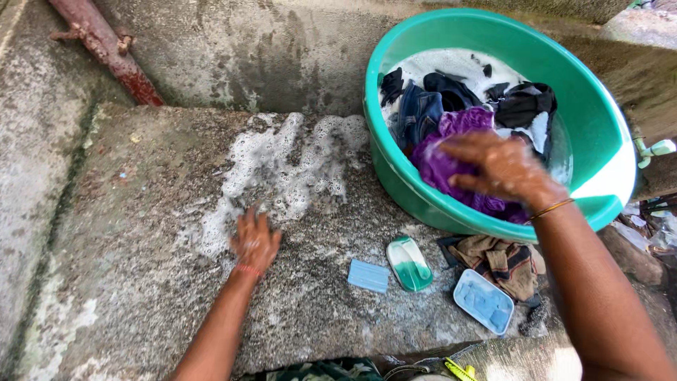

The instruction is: The person washes a purple garment and a black shirt by hand on a concrete surface, applying soap and scrubbing them with a brush before rinsing them in a green basin.

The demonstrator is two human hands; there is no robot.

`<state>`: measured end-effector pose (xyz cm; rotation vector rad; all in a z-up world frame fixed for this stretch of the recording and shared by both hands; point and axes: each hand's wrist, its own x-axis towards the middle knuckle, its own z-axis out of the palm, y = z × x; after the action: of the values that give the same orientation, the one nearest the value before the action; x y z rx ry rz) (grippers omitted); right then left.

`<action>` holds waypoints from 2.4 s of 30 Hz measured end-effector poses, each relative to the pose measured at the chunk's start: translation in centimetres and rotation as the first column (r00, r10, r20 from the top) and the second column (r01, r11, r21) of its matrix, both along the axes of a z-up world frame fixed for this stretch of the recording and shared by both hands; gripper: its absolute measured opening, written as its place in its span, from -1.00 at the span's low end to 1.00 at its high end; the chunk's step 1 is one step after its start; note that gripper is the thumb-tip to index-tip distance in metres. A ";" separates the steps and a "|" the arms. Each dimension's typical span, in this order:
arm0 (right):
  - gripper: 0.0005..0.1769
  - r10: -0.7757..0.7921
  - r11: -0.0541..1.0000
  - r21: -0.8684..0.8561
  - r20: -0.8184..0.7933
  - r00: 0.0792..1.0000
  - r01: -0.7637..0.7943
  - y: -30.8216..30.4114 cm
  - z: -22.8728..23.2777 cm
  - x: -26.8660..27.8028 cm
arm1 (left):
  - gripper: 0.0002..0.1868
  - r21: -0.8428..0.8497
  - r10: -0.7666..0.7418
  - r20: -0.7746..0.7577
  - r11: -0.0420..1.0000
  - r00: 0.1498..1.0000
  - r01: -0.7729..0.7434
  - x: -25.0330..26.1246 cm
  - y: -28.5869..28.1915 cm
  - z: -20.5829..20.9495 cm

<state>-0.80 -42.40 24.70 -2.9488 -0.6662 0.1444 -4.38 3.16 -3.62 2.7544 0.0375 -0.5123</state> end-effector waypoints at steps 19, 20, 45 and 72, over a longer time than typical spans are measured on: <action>-0.19 -0.076 0.854 -0.510 -0.310 0.948 -0.098 10.8 -17.4 21.5 | -0.28 0.310 -0.009 -0.141 0.949 0.990 0.053 -2.3 1.6 -1.9; -0.17 -0.072 0.868 -0.486 -0.319 0.945 -0.098 10.9 -17.7 22.3 | -0.29 0.312 -0.001 -0.159 0.949 0.987 0.052 -2.3 1.5 -1.7; -0.13 -0.125 0.780 -0.624 -0.234 0.964 -0.050 5.1 -22.5 21.5 | -0.31 0.213 -0.044 0.200 0.977 0.979 0.000 -3.1 2.1 -4.8; -0.18 -0.134 0.790 -0.564 -0.540 0.831 -0.240 8.2 -17.0 22.2 | -0.29 0.336 0.003 -0.138 0.941 0.990 0.044 -1.3 1.4 -3.3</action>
<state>21.38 -34.16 7.67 -3.1630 -0.7040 1.4353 -5.68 4.59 -6.90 3.0499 0.1429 -0.7646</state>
